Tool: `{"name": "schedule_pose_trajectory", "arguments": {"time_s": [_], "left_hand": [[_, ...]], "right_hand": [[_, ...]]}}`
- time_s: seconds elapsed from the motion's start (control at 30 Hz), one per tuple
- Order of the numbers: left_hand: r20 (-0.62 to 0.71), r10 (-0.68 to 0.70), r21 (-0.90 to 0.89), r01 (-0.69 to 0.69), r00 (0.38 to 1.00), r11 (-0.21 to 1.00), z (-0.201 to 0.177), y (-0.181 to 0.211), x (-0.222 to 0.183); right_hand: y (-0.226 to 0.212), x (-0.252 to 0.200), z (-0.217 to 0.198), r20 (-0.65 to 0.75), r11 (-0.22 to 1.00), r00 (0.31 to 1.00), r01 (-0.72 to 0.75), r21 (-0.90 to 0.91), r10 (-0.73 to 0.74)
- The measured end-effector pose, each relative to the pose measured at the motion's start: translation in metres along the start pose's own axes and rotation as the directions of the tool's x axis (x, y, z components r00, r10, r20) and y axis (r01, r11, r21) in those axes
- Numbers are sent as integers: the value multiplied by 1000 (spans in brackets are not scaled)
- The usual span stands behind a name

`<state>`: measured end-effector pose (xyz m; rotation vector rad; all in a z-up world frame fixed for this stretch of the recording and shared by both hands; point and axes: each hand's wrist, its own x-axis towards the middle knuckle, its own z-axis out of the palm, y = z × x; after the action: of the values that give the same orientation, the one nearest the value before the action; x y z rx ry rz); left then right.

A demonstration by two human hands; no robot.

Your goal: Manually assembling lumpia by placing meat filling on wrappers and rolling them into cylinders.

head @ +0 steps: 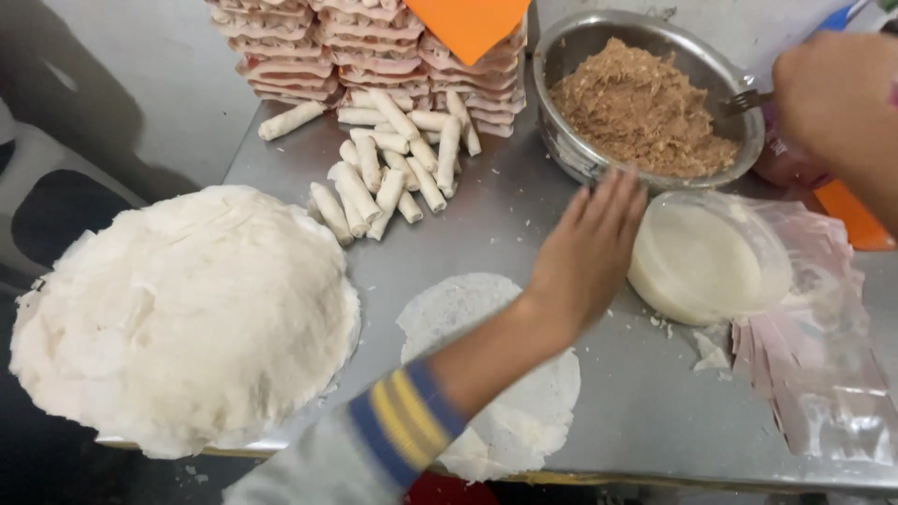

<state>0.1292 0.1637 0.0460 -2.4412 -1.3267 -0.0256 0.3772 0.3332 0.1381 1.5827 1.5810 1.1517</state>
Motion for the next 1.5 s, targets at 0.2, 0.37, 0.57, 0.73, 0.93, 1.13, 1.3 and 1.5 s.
{"name": "schedule_pose_trajectory", "arguments": {"time_s": [0.2, 0.37, 0.57, 0.73, 0.93, 1.13, 1.3, 1.5], "left_hand": [[602, -573, -738, 113, 557, -666, 25, -20, 100], [679, -421, -571, 72, 601, -818, 51, -12, 130], [585, -513, -557, -147, 629, -817, 75, 2, 138], [595, -484, -503, -172, 642, -847, 82, 5, 138], [476, -537, -509, -280, 696, -814, 92, 13, 136], [524, -527, -490, -269, 669, -829, 92, 13, 140], [589, -446, -529, -96, 674, -843, 70, 1, 127], [529, -505, -532, -197, 682, -823, 81, 5, 126]], "right_hand": [[-38, 19, 12, 58, 992, 990, 125, 8, -125], [-26, 7, 10, 12, 961, 962, 273, -35, -273], [-18, -1, -9, 94, 956, 953, 280, 90, -288], [-20, -23, -55, 116, 934, 936, 310, 179, -333], [-34, -41, -116, 67, 944, 957, 264, 196, -282], [-45, -51, -148, 170, 912, 935, 244, 329, -311], [16, -17, -90, 320, 967, 924, 150, 206, -211], [14, -6, -20, -154, 975, 986, 21, -223, -57]]}}
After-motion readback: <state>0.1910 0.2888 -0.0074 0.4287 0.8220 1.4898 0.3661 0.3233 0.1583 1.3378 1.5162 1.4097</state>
